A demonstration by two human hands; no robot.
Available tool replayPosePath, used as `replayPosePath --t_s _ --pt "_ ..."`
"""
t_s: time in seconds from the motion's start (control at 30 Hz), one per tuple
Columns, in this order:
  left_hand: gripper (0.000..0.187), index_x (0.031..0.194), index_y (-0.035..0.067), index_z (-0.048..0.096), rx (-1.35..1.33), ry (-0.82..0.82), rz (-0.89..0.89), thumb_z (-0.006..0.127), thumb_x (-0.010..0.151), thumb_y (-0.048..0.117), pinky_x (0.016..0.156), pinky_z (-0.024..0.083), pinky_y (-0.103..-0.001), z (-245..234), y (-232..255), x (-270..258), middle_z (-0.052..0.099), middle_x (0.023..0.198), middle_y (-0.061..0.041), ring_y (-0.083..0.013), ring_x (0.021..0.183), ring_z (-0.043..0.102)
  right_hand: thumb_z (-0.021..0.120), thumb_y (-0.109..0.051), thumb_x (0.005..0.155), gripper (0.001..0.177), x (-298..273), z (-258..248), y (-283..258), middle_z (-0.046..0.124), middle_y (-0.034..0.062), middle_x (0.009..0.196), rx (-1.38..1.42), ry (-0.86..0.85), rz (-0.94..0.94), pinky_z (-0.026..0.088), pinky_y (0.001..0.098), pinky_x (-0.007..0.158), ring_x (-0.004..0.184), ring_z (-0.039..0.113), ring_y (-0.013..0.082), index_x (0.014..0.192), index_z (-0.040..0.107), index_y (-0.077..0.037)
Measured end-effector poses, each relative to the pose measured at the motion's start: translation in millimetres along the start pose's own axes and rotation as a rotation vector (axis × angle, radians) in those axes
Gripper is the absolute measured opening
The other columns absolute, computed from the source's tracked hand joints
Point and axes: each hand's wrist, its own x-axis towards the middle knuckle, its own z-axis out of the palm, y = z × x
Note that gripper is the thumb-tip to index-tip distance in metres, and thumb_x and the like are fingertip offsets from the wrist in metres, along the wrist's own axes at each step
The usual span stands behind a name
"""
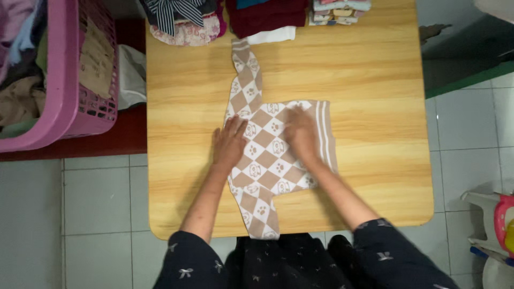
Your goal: The person folds several small garments one by one on a wooden table. They retrieve items from a pink laundry basket, lay them flat, fold the sleeves and body, and place the finished pieces into a growing stack on the table.
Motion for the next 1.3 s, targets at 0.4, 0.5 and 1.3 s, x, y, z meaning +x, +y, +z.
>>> replayPosePath --t_s 0.4,0.5,1.3 --pt "0.060 0.156 0.030 0.040 0.092 -0.052 -0.114 0.055 0.099 0.038 0.116 0.012 -0.073 -5.8 1.6 5.1 0.023 0.168 -0.003 -0.0204 0.155 0.020 0.051 -0.015 0.105 0.052 -11.5 7.4 79.1 0.045 0.0206 0.158 -0.106 -0.132 0.372 0.028 0.0523 0.120 0.147 0.042 0.0391 0.154 0.046 -0.001" --pt "0.063 0.159 0.021 0.040 0.147 -0.024 -0.133 0.054 0.100 0.037 0.117 0.012 -0.072 6.3 13.9 -2.5 0.023 0.168 -0.009 -0.0230 0.154 0.021 0.056 -0.013 0.100 0.051 -35.6 -2.0 75.3 0.048 0.0268 0.153 -0.073 -0.075 0.374 0.030 0.0520 0.119 0.145 0.042 0.0427 0.148 0.049 0.004" --pt "0.033 0.118 0.015 0.069 -0.336 -0.073 0.113 0.053 0.094 0.000 0.109 0.045 -0.045 -27.5 37.4 -155.7 0.076 0.115 -0.008 -0.0246 0.114 0.068 0.068 -0.016 0.086 0.019 -145.7 -123.1 74.9 0.071 0.0078 0.130 0.006 -0.459 0.049 0.040 0.0441 0.118 0.129 0.063 0.0255 0.104 0.072 -0.011"
